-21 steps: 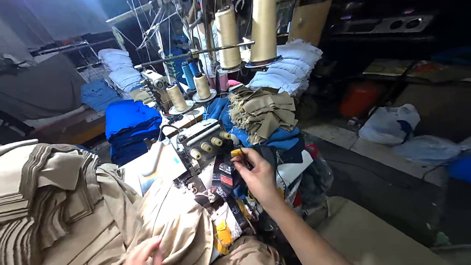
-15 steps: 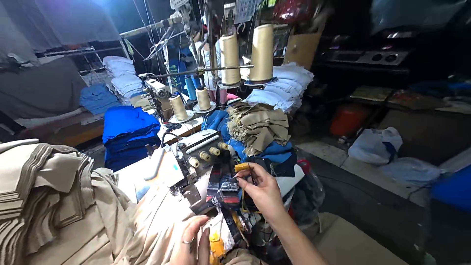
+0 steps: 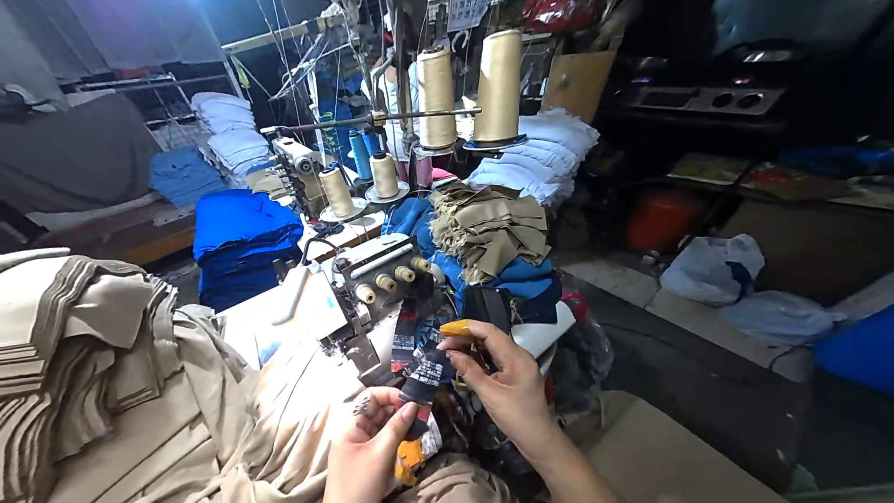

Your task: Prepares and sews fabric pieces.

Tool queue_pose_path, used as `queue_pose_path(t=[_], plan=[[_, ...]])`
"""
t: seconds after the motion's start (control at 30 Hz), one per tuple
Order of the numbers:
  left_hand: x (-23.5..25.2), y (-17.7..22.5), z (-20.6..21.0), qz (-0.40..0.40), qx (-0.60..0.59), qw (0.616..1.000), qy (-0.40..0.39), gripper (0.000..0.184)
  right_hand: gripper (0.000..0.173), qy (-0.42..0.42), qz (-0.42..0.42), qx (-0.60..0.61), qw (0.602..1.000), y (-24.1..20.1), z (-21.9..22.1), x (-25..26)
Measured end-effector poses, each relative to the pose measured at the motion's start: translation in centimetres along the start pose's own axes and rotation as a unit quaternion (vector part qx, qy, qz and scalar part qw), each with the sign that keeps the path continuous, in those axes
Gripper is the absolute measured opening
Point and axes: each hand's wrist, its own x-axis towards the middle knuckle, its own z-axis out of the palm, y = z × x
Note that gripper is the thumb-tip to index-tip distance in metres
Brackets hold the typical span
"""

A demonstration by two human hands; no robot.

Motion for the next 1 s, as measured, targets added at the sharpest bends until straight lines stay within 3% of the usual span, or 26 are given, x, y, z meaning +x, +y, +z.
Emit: queue_pose_path(t=[0.1,0.2,0.33,0.47,0.53,0.63,0.73,0.8,0.9,1.0], plan=[[-1.6,0.6,-1.8,-0.026,0.031,0.998,0.039,0.037,0.025,-0.127,-0.004,-0.057,0.990,1.0,-1.5,-1.3],[-3.4,0.7,-4.5,0.029,0.178,0.983,-0.024,0.052,0.032,-0.351,0.060,0.089,0.930,0.7,-3.6,-1.4],[-6.0,1.2,-7.1,0.049,0.352,0.922,-0.157,0.052,0.033,-0.412,0.124,0.174,0.886,-1.2,-1.0,-1.9],[-7.7,2.4,-7.7,0.024,0.407,0.896,-0.179,0.045,0.052,-0.554,0.197,0.171,0.791,-1.7,3.3,-3.2],[-8.3,2.4,-8.3,0.037,0.407,0.899,-0.158,0.043,0.054,-0.558,0.226,0.229,0.765,-1.1,4.9,-4.3],[-9.1,1.8,-9.5,0.052,0.358,0.926,-0.108,0.033,0.049,-0.524,0.267,0.246,0.771,-0.7,5.9,-5.5],[-9.4,1.0,-9.6,0.015,0.132,0.990,-0.046,0.022,0.050,-0.481,0.298,0.257,0.783,-0.7,6.1,-5.7],[-9.3,-0.1,-9.1,-0.025,0.027,0.999,0.013,0.024,0.053,-0.461,0.305,0.270,0.788,-0.6,6.1,-5.7],[-8.8,-1.4,-8.0,-0.057,0.050,0.995,0.057,0.045,0.056,-0.445,0.301,0.262,0.802,-0.7,6.2,-5.8],[-8.4,-1.7,-6.7,-0.080,0.083,0.989,0.088,0.052,0.056,-0.435,0.285,0.216,0.826,-1.1,6.3,-6.1]])
